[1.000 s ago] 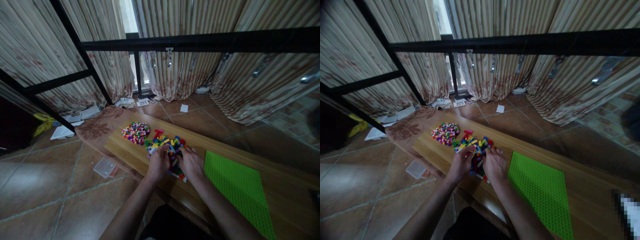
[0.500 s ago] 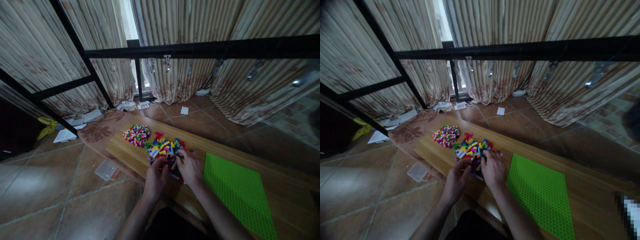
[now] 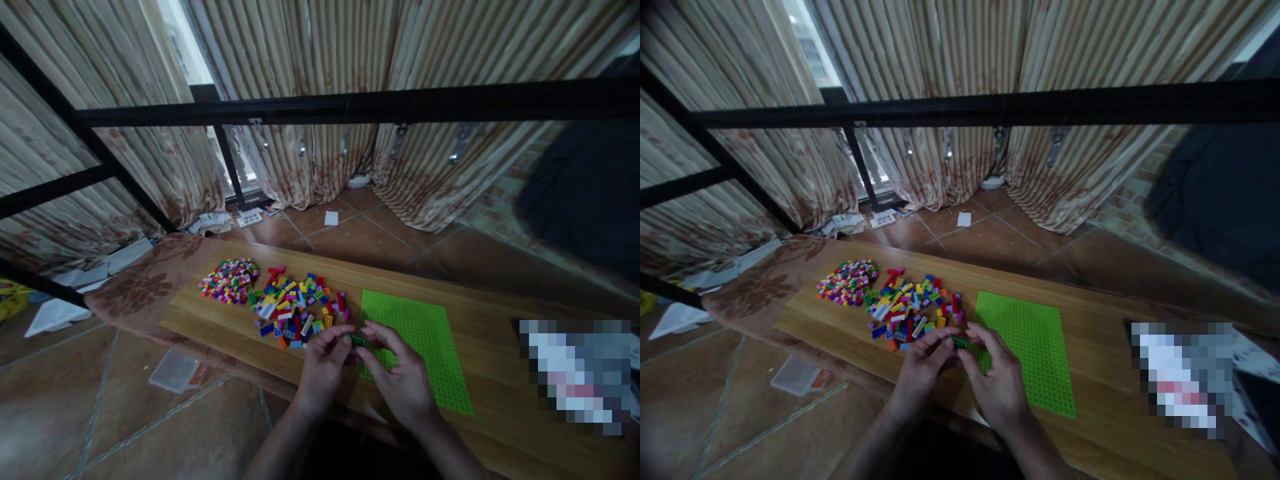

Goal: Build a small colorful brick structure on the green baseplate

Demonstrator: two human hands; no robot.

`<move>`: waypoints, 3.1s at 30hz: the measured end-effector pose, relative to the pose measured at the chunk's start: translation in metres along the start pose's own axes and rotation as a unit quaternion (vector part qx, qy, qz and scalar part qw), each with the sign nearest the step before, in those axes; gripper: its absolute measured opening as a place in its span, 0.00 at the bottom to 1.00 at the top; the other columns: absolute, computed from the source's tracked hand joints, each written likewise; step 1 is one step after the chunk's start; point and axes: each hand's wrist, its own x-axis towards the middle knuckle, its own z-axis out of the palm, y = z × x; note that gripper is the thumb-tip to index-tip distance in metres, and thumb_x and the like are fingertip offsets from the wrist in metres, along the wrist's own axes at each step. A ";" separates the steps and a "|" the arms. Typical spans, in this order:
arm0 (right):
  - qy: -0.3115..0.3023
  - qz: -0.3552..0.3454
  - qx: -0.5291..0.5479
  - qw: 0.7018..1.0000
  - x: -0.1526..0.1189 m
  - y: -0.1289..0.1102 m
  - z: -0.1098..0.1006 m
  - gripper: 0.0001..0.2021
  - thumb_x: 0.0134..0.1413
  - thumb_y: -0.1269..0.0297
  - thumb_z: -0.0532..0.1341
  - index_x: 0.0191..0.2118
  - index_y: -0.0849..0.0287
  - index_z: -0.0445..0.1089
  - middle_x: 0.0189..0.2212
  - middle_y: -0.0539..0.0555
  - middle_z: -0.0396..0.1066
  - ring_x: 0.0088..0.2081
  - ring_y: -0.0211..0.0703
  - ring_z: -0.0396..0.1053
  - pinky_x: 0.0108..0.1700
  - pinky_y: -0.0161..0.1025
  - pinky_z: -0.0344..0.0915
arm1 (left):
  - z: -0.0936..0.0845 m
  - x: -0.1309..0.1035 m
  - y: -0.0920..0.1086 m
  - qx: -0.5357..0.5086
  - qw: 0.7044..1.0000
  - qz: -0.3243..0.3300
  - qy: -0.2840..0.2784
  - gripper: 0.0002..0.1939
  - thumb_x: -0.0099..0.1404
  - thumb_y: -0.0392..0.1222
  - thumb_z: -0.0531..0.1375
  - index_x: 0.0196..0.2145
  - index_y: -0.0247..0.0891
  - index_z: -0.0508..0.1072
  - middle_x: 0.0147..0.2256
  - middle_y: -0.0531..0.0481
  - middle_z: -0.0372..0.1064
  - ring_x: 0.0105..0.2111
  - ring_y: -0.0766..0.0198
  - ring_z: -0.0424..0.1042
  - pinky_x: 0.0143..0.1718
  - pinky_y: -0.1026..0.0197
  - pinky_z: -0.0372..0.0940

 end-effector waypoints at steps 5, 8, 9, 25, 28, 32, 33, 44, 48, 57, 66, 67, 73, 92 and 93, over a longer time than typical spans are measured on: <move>-0.020 0.139 0.127 0.982 -0.019 0.014 -0.019 0.15 0.58 0.54 0.57 0.45 0.56 0.73 0.40 0.57 0.76 0.37 0.45 0.75 0.40 0.41 0.73 | 0.016 0.001 -0.024 0.057 0.997 0.036 -0.041 0.13 0.57 0.44 0.65 0.40 0.38 0.77 0.32 0.48 0.74 0.32 0.63 0.73 0.38 0.60 0.69; -0.023 0.172 0.154 0.973 -0.028 0.025 -0.029 0.15 0.56 0.53 0.59 0.42 0.55 0.74 0.36 0.55 0.77 0.33 0.44 0.75 0.35 0.40 0.73 | 0.023 -0.001 -0.039 0.120 0.987 0.080 -0.077 0.10 0.60 0.41 0.62 0.40 0.39 0.78 0.36 0.47 0.75 0.37 0.60 0.73 0.42 0.59 0.68; -0.023 0.172 0.153 0.973 -0.030 0.029 -0.033 0.14 0.55 0.53 0.60 0.41 0.55 0.75 0.35 0.54 0.78 0.33 0.44 0.75 0.36 0.40 0.73 | 0.025 -0.001 -0.044 0.138 0.983 0.092 -0.084 0.10 0.61 0.41 0.61 0.40 0.39 0.78 0.38 0.46 0.75 0.39 0.59 0.73 0.43 0.58 0.67; -0.010 -0.027 -0.215 0.976 0.042 0.086 -0.047 0.10 0.56 0.65 0.57 0.41 0.55 0.74 0.42 0.55 0.73 0.46 0.51 0.65 0.51 0.50 0.63 | 0.044 0.049 -0.039 0.470 0.862 0.190 -0.017 0.19 0.60 0.31 0.54 0.49 0.36 0.71 0.44 0.41 0.70 0.46 0.54 0.70 0.50 0.52 0.64; 0.000 -0.017 -0.228 0.974 0.042 0.090 -0.045 0.10 0.55 0.65 0.58 0.41 0.54 0.74 0.41 0.55 0.72 0.46 0.51 0.64 0.50 0.49 0.62 | 0.044 0.050 -0.044 0.521 0.830 0.198 -0.022 0.21 0.61 0.30 0.52 0.51 0.34 0.69 0.45 0.39 0.69 0.46 0.53 0.69 0.50 0.51 0.64; 0.009 0.007 -0.224 0.974 0.044 0.089 -0.046 0.10 0.54 0.65 0.59 0.40 0.55 0.75 0.39 0.54 0.71 0.45 0.50 0.64 0.49 0.48 0.62 | 0.044 0.051 -0.050 0.557 0.801 0.219 -0.028 0.23 0.61 0.29 0.51 0.54 0.36 0.67 0.46 0.40 0.67 0.46 0.53 0.68 0.50 0.52 0.64; 0.009 0.012 -0.223 0.975 0.045 0.088 -0.046 0.10 0.54 0.65 0.59 0.40 0.55 0.75 0.39 0.54 0.71 0.44 0.50 0.64 0.49 0.47 0.62 | 0.043 0.052 -0.050 0.563 0.795 0.224 -0.032 0.24 0.61 0.29 0.51 0.55 0.36 0.66 0.47 0.40 0.67 0.46 0.54 0.68 0.51 0.52 0.64; 0.010 0.030 -0.202 0.979 0.050 0.089 -0.047 0.09 0.51 0.65 0.61 0.38 0.54 0.77 0.37 0.53 0.71 0.43 0.48 0.64 0.48 0.45 0.61 | 0.046 0.058 -0.047 0.639 0.733 0.223 -0.063 0.25 0.62 0.31 0.49 0.57 0.39 0.64 0.44 0.44 0.66 0.41 0.59 0.69 0.45 0.58 0.68; 0.004 0.025 -0.196 0.980 0.051 0.091 -0.050 0.09 0.52 0.65 0.61 0.38 0.53 0.77 0.37 0.53 0.71 0.43 0.48 0.64 0.48 0.45 0.61 | 0.048 0.057 -0.047 0.661 0.716 0.218 -0.062 0.25 0.63 0.31 0.49 0.58 0.39 0.63 0.43 0.44 0.66 0.40 0.59 0.69 0.44 0.59 0.68; -0.003 0.000 -0.189 0.982 0.054 0.097 -0.050 0.11 0.59 0.62 0.57 0.39 0.55 0.78 0.35 0.54 0.72 0.41 0.47 0.65 0.46 0.44 0.62 | 0.051 0.056 -0.046 0.687 0.692 0.214 -0.056 0.25 0.64 0.32 0.49 0.59 0.36 0.62 0.44 0.41 0.67 0.39 0.60 0.71 0.42 0.59 0.69; -0.005 -0.005 -0.210 0.978 0.059 0.096 -0.049 0.12 0.60 0.63 0.56 0.40 0.55 0.77 0.35 0.54 0.72 0.40 0.47 0.65 0.46 0.44 0.62 | 0.053 0.059 -0.045 0.697 0.689 0.192 -0.054 0.26 0.64 0.33 0.49 0.60 0.37 0.60 0.46 0.42 0.67 0.40 0.61 0.72 0.41 0.62 0.68; -0.006 -0.006 -0.213 0.977 0.059 0.097 -0.049 0.12 0.60 0.63 0.56 0.40 0.55 0.77 0.35 0.54 0.72 0.40 0.47 0.65 0.46 0.44 0.62 | 0.054 0.059 -0.045 0.697 0.689 0.191 -0.055 0.26 0.64 0.33 0.49 0.60 0.37 0.60 0.47 0.42 0.67 0.40 0.61 0.72 0.42 0.62 0.68; -0.018 -0.012 -0.227 0.974 0.060 0.097 -0.050 0.11 0.60 0.64 0.56 0.40 0.55 0.77 0.35 0.55 0.72 0.40 0.47 0.65 0.45 0.43 0.63 | 0.053 0.060 -0.048 0.700 0.684 0.201 -0.045 0.25 0.64 0.34 0.49 0.60 0.37 0.61 0.46 0.43 0.67 0.38 0.61 0.72 0.39 0.61 0.69; -0.027 -0.014 -0.236 0.971 0.061 0.094 -0.046 0.13 0.60 0.64 0.54 0.37 0.55 0.77 0.34 0.55 0.72 0.40 0.47 0.68 0.45 0.44 0.64 | 0.063 0.059 -0.041 0.740 0.652 0.158 -0.049 0.27 0.62 0.32 0.51 0.60 0.34 0.58 0.49 0.37 0.67 0.42 0.53 0.72 0.39 0.57 0.70; -0.022 -0.011 -0.211 0.977 0.061 0.095 -0.048 0.13 0.59 0.63 0.54 0.39 0.55 0.77 0.35 0.55 0.73 0.40 0.47 0.69 0.46 0.45 0.65 | 0.062 0.059 -0.040 0.736 0.657 0.160 -0.047 0.28 0.62 0.32 0.51 0.60 0.33 0.58 0.49 0.37 0.66 0.41 0.53 0.73 0.39 0.57 0.70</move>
